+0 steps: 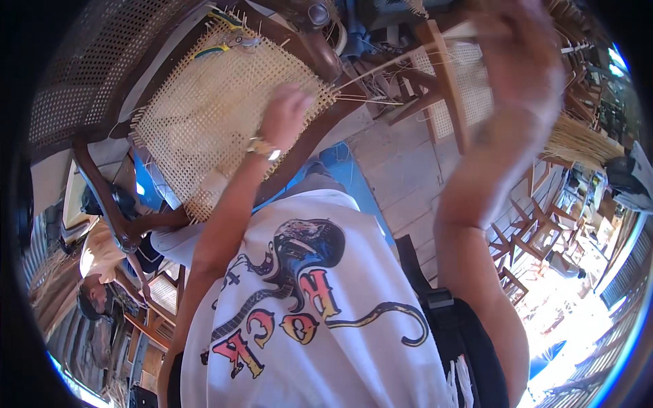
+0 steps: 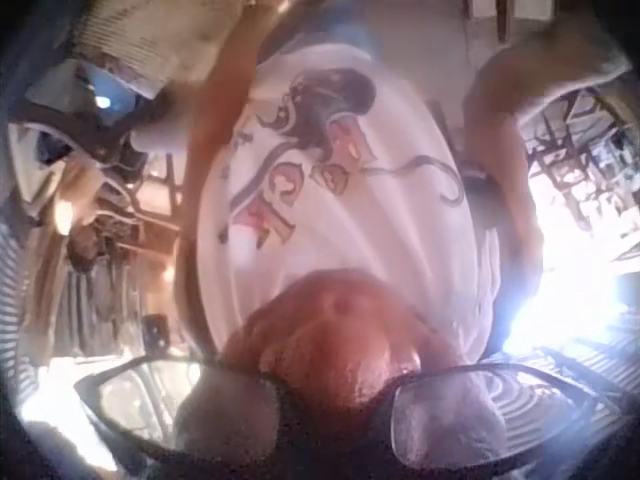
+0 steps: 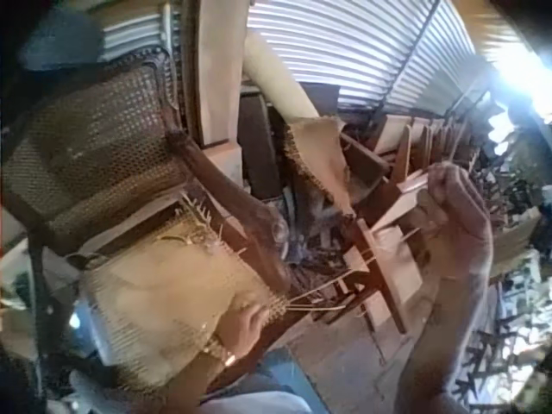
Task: Weaving cane webbing into a chair seat frame using tools.
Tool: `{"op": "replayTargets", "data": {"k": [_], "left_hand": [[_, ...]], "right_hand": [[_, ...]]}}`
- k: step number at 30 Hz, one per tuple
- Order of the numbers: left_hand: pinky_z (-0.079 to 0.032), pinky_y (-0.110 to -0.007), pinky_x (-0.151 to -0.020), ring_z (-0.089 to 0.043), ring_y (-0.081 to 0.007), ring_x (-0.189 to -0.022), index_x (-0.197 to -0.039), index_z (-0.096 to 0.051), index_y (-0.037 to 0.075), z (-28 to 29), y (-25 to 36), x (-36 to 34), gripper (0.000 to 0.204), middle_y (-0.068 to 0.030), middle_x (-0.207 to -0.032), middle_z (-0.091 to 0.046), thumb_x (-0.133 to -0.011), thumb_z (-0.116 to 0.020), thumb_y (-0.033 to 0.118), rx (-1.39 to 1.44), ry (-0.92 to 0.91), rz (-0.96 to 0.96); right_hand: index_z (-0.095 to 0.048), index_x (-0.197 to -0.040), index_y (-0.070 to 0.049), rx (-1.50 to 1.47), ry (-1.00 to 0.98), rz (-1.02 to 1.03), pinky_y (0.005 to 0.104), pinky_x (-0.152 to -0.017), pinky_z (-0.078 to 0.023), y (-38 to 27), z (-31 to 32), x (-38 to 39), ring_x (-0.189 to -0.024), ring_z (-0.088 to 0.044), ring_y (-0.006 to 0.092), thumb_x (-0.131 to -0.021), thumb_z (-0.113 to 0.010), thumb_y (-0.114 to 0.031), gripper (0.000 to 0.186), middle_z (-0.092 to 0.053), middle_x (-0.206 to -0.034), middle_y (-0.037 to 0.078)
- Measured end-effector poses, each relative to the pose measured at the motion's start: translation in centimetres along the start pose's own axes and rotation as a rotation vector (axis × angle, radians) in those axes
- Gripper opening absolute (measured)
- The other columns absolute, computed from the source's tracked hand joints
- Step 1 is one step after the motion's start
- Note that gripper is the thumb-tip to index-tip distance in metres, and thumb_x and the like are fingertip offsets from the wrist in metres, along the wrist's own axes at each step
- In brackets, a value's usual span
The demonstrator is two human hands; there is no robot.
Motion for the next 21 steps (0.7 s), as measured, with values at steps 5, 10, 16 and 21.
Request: {"op": "replayTargets", "data": {"k": [5,10,16,21], "left_hand": [[-0.055,-0.043,-0.067,-0.066,-0.0357,-0.084,-0.086,-0.060,0.007,-3.8,6.5,-0.1,0.021,-0.0219,-0.134,-0.047,-0.091,-0.058,0.026,-0.029,-0.346,0.027],[-0.054,-0.044,-0.071,-0.065,-0.0359,-0.088,-0.088,-0.062,0.007,-3.7,6.4,1.4,0.023,-0.0198,-0.139,-0.044,-0.091,-0.058,0.030,-0.087,-0.586,-0.011],[-0.050,-0.044,-0.067,-0.063,-0.0325,-0.081,-0.092,-0.064,0.007,0.4,4.9,2.8,0.025,-0.0152,-0.101,-0.064,-0.089,-0.060,0.031,-0.014,-0.315,0.145],[-0.049,-0.037,-0.064,-0.062,-0.0270,-0.069,-0.096,-0.063,0.001,2.7,1.8,-0.4,0.027,-0.0135,-0.084,-0.065,-0.086,-0.066,0.027,0.137,0.027,0.151]], "right_hand": [[-0.058,-0.116,0.005,-0.374,-0.245,-0.027,0.0330,-0.081,-0.049,-7.5,3.3,-0.2,-0.092,-0.060,0.0224,-0.091,-0.054,-0.010,0.030,-0.061,-0.106,0.014],[-0.067,-0.107,-0.004,0.739,-0.094,-0.086,0.0246,-0.058,-0.046,4.1,-1.6,2.7,-0.070,-0.060,0.0098,-0.090,-0.060,-0.019,0.024,-0.066,-0.096,0.002],[-0.066,-0.088,-0.005,1.032,-0.609,-0.199,0.0435,-0.070,-0.050,21.6,-6.0,9.8,-0.081,-0.062,0.0389,-0.084,-0.057,-0.010,0.012,-0.066,-0.087,0.017],[-0.066,-0.087,-0.005,1.186,-0.538,-0.346,0.0432,-0.072,-0.049,20.1,-5.1,12.0,-0.084,-0.063,0.0374,-0.082,-0.058,-0.010,0.011,-0.066,-0.088,0.016]]}}
Point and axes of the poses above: each hand's wrist, its own x-axis away from the middle knuckle, its own z-axis out of the back of the hand, y = z × x, the point moved 1 cm from there along -x, towards the middle knuckle
